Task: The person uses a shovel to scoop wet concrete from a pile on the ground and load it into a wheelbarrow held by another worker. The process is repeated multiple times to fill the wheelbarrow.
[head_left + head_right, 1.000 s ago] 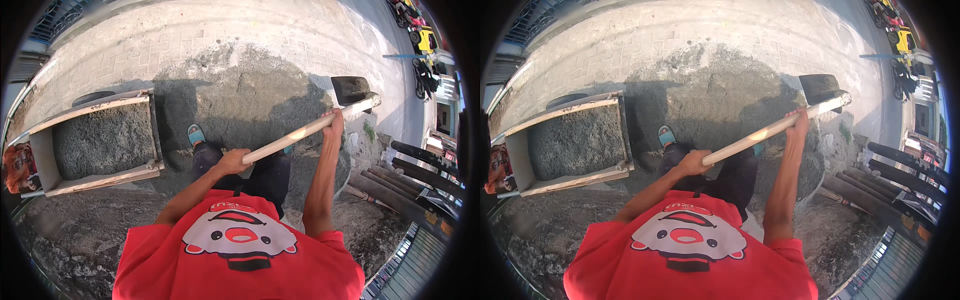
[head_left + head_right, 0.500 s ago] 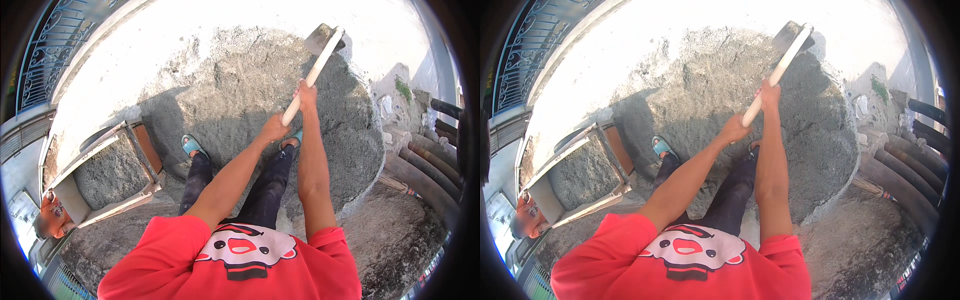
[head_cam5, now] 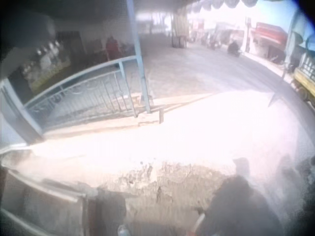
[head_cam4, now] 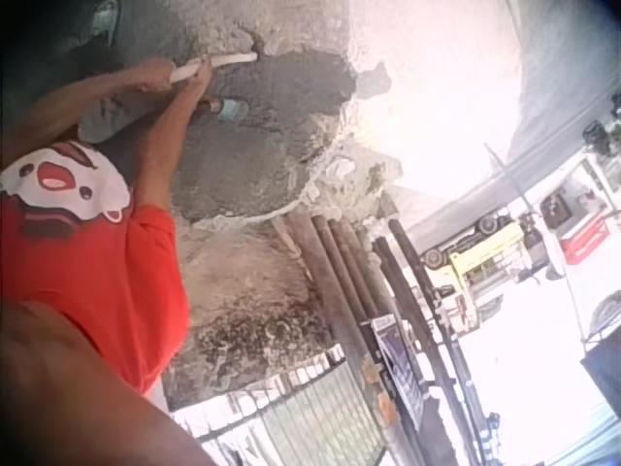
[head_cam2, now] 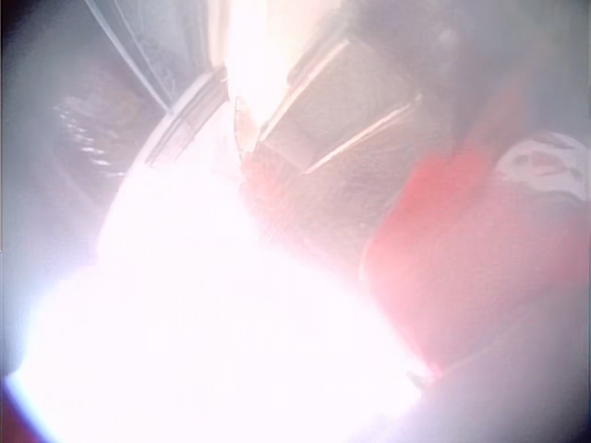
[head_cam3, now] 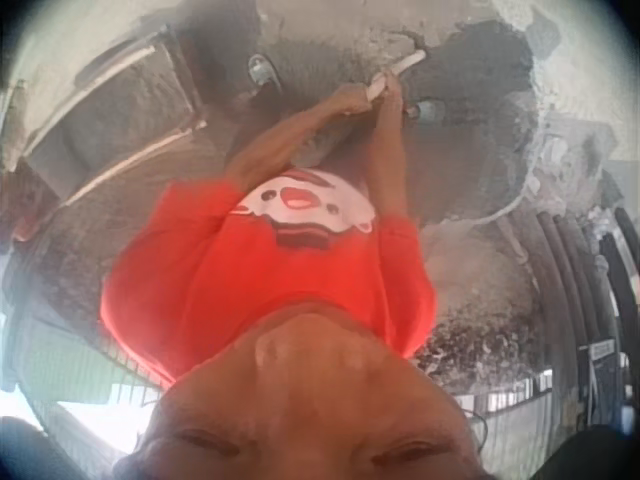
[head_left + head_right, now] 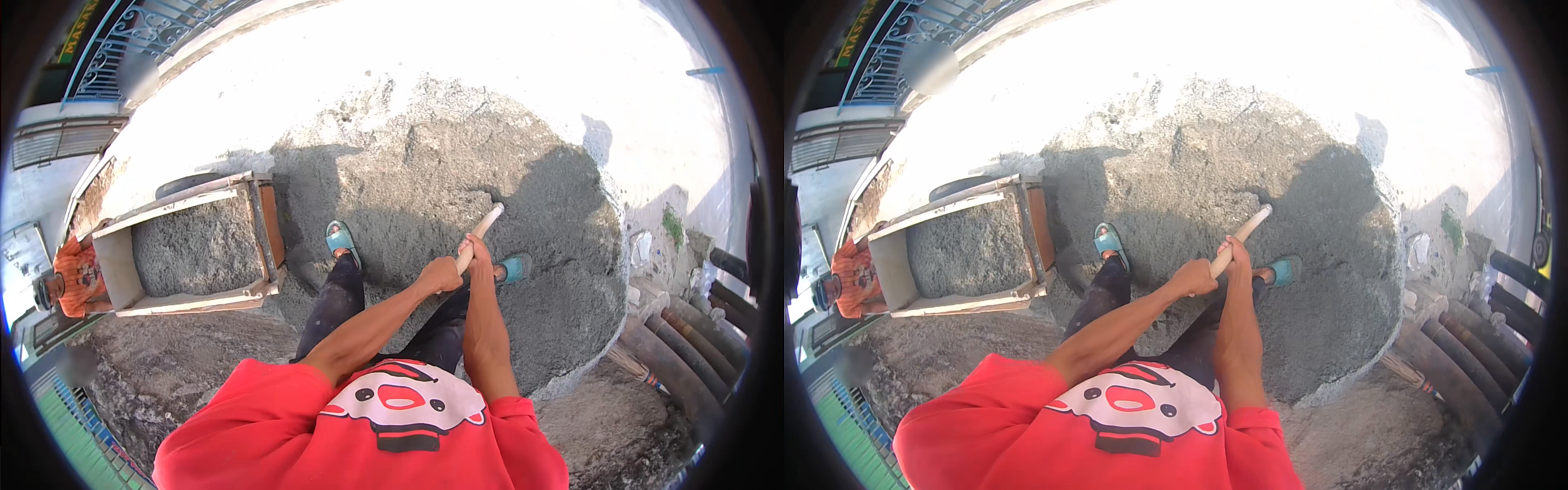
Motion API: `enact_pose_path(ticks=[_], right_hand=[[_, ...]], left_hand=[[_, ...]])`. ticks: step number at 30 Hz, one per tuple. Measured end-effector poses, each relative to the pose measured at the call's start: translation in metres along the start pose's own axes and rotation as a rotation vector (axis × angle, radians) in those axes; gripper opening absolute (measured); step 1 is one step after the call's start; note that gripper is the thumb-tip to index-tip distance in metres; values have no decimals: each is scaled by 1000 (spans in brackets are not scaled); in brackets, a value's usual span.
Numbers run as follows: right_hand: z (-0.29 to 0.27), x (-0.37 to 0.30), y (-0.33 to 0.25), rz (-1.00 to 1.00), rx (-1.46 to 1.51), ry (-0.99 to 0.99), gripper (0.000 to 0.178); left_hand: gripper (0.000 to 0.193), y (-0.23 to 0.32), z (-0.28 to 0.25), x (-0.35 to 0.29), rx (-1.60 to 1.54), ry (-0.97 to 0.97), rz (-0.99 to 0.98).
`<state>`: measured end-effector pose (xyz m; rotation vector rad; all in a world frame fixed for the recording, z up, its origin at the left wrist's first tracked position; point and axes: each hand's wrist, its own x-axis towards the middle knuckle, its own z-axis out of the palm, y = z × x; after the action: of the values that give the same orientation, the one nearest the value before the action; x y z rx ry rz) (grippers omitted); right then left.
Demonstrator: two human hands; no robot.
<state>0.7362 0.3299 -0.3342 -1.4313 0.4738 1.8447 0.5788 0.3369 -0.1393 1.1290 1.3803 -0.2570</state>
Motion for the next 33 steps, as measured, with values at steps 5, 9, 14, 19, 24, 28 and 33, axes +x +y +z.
enact_pose_path(ticks=[5, 9, 14, 19, 24, 28, 33], right_hand=[[65, -40, 52, -1, 98, 58, 34], [133, -56, 124, -84, 0, 171, 35], [219, -55, 293, 200, -115, 140, 39], [432, -196, 503, 627, -90, -160, 26], [513, -310, 599, 867, -231, -642, 43], [490, -314, 525, 732, -390, -736, 37], [408, -226, 339, 318, -657, -393, 35]], left_hand=[[29, -49, -88, -103, 60, -53, 59], [30, -163, -139, -210, 85, 33, 126], [28, -300, -220, -441, 66, 256, -124], [18, -415, -265, -647, 626, 1166, -611], [17, -484, -248, -789, 691, 1453, -1008], [21, -525, -201, -733, 529, 1562, -902], [22, -523, -110, -479, 151, 1541, -538]])
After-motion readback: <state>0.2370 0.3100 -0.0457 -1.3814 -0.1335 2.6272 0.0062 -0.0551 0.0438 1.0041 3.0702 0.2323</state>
